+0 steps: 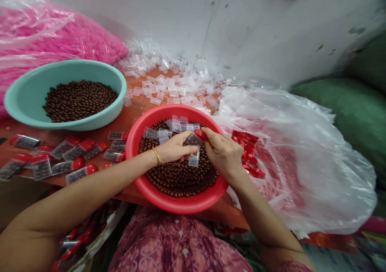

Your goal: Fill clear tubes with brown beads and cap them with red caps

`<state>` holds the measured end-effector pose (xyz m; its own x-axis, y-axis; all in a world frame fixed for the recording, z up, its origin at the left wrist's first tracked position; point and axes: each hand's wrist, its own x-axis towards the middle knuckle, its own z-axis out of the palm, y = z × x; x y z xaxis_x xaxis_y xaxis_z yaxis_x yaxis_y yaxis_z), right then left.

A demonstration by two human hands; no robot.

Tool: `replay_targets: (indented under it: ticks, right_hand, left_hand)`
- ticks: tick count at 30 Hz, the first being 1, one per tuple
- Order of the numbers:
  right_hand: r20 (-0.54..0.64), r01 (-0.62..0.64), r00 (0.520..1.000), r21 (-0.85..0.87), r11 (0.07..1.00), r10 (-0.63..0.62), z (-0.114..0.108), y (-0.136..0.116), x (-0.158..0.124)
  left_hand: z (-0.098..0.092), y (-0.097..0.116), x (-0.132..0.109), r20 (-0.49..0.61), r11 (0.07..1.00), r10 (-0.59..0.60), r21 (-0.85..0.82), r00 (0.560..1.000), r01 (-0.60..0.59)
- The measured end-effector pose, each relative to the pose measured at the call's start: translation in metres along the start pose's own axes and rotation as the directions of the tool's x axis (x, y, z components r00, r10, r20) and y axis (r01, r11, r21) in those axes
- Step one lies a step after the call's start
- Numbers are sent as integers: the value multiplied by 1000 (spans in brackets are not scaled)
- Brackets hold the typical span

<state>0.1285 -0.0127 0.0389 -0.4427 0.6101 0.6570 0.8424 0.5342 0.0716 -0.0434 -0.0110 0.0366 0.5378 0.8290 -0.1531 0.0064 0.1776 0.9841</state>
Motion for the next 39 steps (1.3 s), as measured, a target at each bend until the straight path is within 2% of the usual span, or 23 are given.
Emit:
replay_targets:
  ticks: [3, 5, 11, 16, 22, 27, 29, 33, 35, 39]
  right_hand:
    - [-38, 97, 994, -115, 989, -102, 1, -5, -1]
    - [-39, 121, 991, -99, 988, -125, 2, -6, -2]
    - [-12, 88, 996, 256, 963, -88, -1, -6, -8]
    - [-7, 49, 999, 314, 948, -49, -6, -14, -16]
    - [7, 33, 999, 333, 942, -37, -7, -19, -11]
    - [-48, -4, 998, 445, 896, 28, 2, -27, -15]
    - [-24, -58, 996, 504, 862, 81, 3, -27, -18]
    - [65, -159, 987, 557, 815, 149, -3, -18, -16]
    - [48, -136, 990, 545, 827, 131, -8, -16, -13]
    - [10, -36, 999, 507, 861, 36, -8, -23, -15]
  left_hand:
    - [1, 0, 0, -26, 999, 9, 40, 1000, -8]
    - [1, -1, -1, -37, 999, 29, 21, 999, -29]
    - [2, -2, 0, -71, 991, 118, 77, 990, -113]
    - [7, -3, 2, -129, 969, 227, 128, 965, -210]
    - [5, 0, 1, -75, 988, 152, 31, 985, -150]
    - [3, 0, 1, -154, 974, 226, 47, 962, -221]
    - [4, -1, 1, -164, 976, 219, 43, 962, -215]
    - [7, -2, 1, -56, 990, 138, -19, 989, -139]
    - [8, -2, 1, -31, 989, 141, -29, 990, -142]
    - [8, 0, -1, -54, 991, 131, -23, 990, -132]
